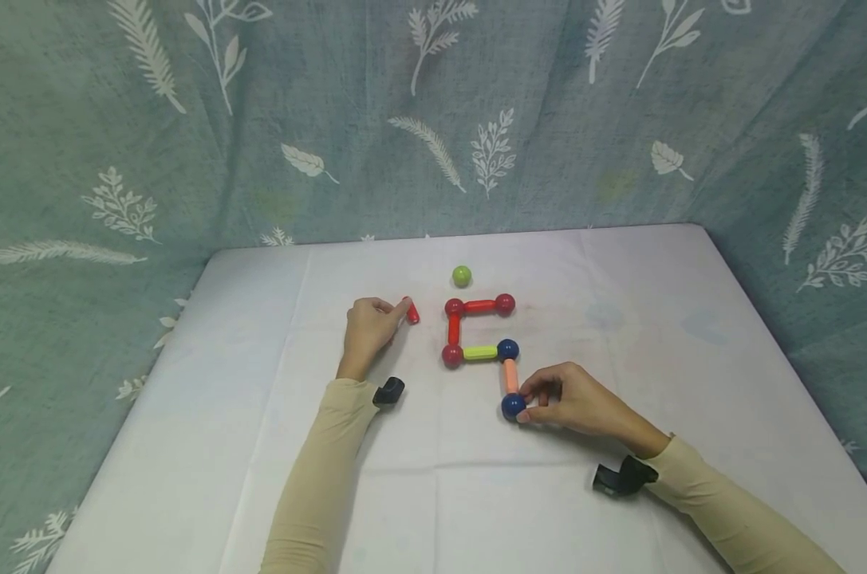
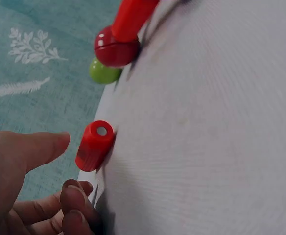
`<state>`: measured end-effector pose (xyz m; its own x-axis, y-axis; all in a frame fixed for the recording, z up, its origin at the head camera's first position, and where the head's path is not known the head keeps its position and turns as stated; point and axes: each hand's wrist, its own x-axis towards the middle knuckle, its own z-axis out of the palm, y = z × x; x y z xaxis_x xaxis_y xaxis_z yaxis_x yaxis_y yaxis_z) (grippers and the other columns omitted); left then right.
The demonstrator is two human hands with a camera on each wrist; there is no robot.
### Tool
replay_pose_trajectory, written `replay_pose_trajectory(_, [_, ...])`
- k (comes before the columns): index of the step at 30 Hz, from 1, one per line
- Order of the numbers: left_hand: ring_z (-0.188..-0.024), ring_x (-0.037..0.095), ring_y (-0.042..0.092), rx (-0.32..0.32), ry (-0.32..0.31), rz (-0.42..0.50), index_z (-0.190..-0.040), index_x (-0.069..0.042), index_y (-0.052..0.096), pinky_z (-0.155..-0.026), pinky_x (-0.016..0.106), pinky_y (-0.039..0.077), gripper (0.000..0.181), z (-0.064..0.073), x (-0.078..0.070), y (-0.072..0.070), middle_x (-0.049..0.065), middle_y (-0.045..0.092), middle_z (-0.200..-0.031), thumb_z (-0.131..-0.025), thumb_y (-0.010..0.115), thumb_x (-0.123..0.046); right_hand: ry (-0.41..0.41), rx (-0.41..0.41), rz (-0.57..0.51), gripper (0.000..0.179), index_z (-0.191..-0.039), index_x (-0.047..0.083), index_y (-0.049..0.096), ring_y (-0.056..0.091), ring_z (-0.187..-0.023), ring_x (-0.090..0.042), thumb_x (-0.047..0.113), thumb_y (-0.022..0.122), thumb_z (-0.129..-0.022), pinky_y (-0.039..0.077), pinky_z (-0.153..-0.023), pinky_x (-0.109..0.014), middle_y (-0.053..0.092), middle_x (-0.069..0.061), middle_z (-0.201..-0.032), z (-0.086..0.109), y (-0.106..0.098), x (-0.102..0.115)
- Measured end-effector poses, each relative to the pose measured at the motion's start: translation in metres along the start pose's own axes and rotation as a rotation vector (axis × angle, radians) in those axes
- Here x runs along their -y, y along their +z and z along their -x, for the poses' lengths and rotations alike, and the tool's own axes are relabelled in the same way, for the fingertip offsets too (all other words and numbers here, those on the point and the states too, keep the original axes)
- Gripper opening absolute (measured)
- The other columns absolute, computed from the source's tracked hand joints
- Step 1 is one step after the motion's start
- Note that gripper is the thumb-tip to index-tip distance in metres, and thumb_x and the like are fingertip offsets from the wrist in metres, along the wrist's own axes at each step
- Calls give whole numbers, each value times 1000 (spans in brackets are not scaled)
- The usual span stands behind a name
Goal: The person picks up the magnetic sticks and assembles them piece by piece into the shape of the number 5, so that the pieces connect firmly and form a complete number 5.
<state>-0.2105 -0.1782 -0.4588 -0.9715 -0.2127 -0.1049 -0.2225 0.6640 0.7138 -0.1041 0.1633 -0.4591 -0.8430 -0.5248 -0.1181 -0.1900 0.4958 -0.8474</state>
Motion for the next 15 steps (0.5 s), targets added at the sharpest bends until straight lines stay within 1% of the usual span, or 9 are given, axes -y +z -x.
replay_pose_trajectory(3, [-47,12,55,-27,3,-29,-93,-3,74,-49,26,41,48,0,0,4,1,62,-52,-93,72,-51,12,-3,7,30,-103,11,78,58,-75,-11,27,90,-80,46,-64,-21,70,1,-86,1,0,1])
replay_pose_trajectory(5, [-54,14,58,-40,3,-61,-90,-4,75,-51,26,42,48,1,-1,6,4,67,-61,-91,73,-52,16,-3,13,30,-103,12,78,59,-75,-12,27,90,-80,46,-64,-21,70,2,-86,1,0,1])
replay_pose_trajectory(7, [-60,16,59,-40,-5,-96,-88,-5,74,-52,26,42,48,2,-2,8,7,70,-70,-90,74,-53,20,-3,17,29,-103,13,78,59,-75,-12,27,90,-80,46,-64,-21,70,3,-86,1,0,1])
replay_pose_trajectory(10, [-65,17,57,-28,-10,-134,-86,-6,73,-52,26,42,48,4,-5,9,8,71,-78,-89,75,-54,14,-1,17,29,-103,14,78,60,-75,-11,27,90,-80,46,-64,-22,70,4,-86,0,1,1])
replay_pose_trajectory(12, [-64,16,57,-10,-8,-149,-85,-6,72,-52,26,41,47,4,-6,9,7,69,-75,-90,75,-53,14,-3,17,29,-103,15,78,59,-75,-11,28,90,-80,46,-64,-22,70,5,-86,0,2,1])
replay_pose_trajectory(15, [-64,17,57,15,-9,-158,-86,-6,73,-52,26,41,42,6,-9,8,6,67,-74,-91,75,-48,16,-5,19,29,-103,15,78,59,-75,-11,28,90,-80,46,-64,-22,69,5,-85,0,3,-1])
